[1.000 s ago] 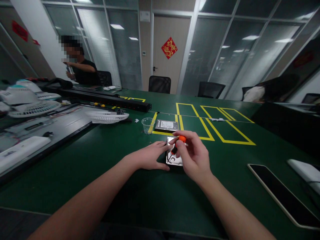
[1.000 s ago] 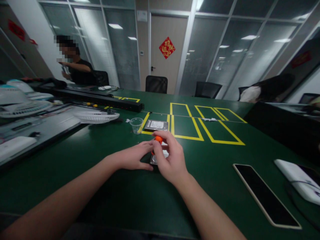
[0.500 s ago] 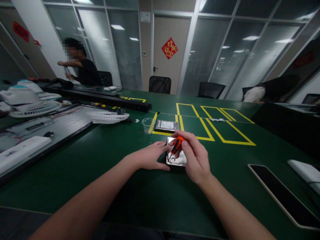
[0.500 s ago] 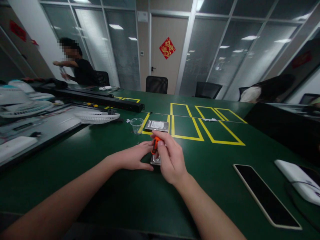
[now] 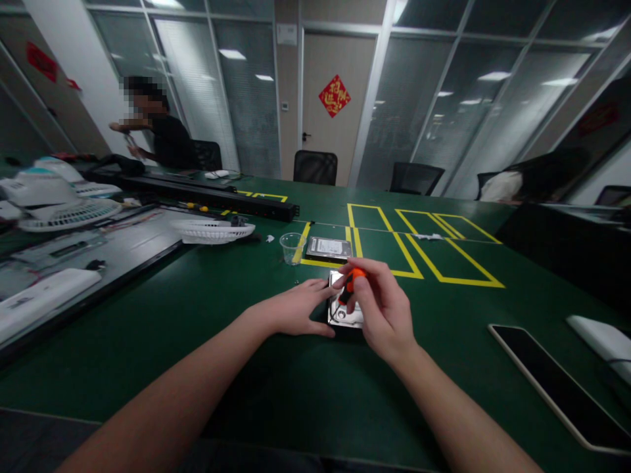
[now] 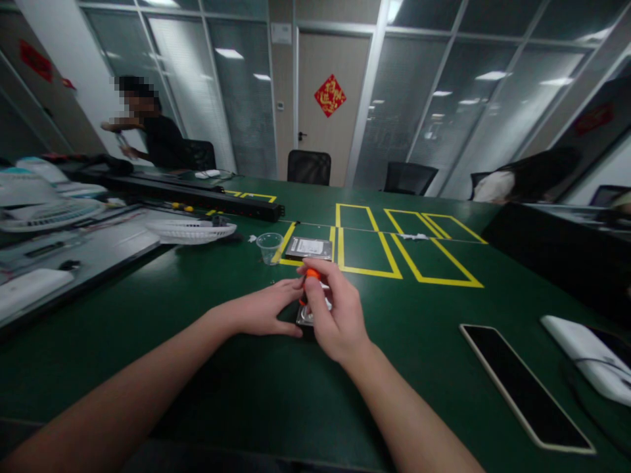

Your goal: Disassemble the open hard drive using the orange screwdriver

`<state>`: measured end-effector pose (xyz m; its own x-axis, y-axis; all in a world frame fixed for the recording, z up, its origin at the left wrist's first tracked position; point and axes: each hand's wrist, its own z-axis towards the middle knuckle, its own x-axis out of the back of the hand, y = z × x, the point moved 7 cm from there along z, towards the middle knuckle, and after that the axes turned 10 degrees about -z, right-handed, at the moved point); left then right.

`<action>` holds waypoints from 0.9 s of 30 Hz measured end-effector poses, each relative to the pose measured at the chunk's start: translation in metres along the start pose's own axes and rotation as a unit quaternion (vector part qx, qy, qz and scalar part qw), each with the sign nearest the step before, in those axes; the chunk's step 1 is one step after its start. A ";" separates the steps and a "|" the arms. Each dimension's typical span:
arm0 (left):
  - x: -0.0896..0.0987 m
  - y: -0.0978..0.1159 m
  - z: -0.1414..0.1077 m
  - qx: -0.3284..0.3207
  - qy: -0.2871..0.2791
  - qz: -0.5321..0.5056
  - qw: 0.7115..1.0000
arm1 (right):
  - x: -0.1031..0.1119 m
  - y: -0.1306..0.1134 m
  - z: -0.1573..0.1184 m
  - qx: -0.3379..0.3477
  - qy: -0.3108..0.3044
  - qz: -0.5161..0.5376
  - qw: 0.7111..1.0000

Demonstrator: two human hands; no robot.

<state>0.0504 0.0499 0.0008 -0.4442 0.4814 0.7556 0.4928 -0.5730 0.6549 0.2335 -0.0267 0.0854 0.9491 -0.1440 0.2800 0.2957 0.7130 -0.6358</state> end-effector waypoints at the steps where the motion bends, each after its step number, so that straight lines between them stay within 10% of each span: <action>1: 0.000 0.000 0.000 0.003 -0.001 0.002 1.000 | 0.000 -0.001 0.000 0.004 -0.003 0.001 1.000; 27: 0.001 0.000 0.000 -0.004 0.004 -0.002 1.000 | 0.003 -0.008 0.003 0.024 -0.010 -0.040 0.999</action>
<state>0.0496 0.0503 0.0013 -0.4522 0.4786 0.7527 0.4853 -0.5760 0.6578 0.2335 -0.0307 0.0931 0.9204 -0.1871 0.3433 0.3638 0.7316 -0.5765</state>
